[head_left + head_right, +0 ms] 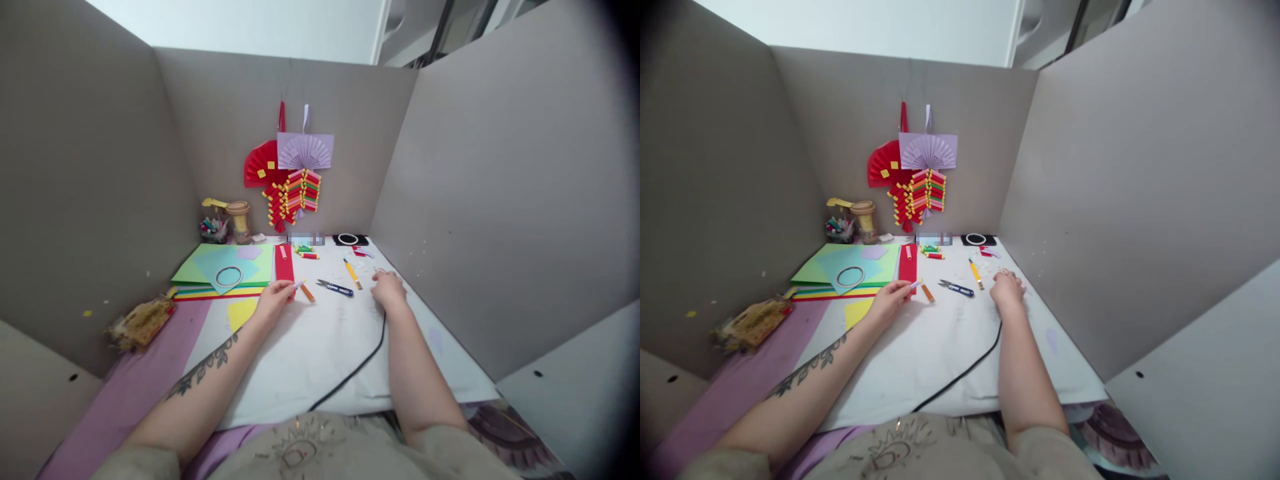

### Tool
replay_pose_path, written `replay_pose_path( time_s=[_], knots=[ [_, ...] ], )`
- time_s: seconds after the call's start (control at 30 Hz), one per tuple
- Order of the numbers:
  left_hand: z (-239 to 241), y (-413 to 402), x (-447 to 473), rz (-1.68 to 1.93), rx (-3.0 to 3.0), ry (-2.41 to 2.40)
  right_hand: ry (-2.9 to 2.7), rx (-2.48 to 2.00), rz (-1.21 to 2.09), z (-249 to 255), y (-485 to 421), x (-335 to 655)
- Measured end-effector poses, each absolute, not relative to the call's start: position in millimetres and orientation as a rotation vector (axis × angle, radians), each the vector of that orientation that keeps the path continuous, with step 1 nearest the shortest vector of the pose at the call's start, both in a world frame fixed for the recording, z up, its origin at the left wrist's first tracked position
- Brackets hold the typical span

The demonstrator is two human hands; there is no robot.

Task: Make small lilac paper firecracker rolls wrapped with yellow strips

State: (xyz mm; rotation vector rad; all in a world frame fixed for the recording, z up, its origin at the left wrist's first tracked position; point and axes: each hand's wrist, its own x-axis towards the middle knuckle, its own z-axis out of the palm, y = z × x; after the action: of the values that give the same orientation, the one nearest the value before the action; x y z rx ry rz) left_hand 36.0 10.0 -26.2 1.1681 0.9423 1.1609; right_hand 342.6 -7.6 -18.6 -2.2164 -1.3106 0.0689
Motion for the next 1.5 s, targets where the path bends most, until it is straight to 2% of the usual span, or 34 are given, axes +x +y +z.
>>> replay_pose_path(
  time_s=[0.07,0.13,0.23,0.5,0.73,1.0,1.5],
  knots=[
    [-27.3,8.3,38.0,1.166,1.225,0.949,-1.432,-1.870,0.158,-10.9,-8.9,310.1],
    [-27.9,6.4,39.4,1.164,1.305,0.955,-1.586,-1.474,0.413,-4.7,-12.5,272.0],
    [-27.6,3.9,40.4,1.160,1.412,0.966,-1.524,-1.266,0.604,-0.3,-21.0,226.5],
    [-19.9,-4.7,41.6,1.194,1.652,1.083,-1.343,-1.250,0.865,-5.8,-26.1,205.8],
    [-17.3,-9.1,41.6,1.250,1.683,1.009,-1.077,-1.266,0.897,-20.5,-12.6,206.3],
    [-17.7,-0.6,31.5,1.379,1.669,1.203,-0.958,-1.217,0.987,-23.3,-8.2,212.6],
    [-12.9,-3.5,34.1,1.275,1.529,1.199,-1.112,-1.259,0.902,-27.8,-12.7,204.9]
  ],
)
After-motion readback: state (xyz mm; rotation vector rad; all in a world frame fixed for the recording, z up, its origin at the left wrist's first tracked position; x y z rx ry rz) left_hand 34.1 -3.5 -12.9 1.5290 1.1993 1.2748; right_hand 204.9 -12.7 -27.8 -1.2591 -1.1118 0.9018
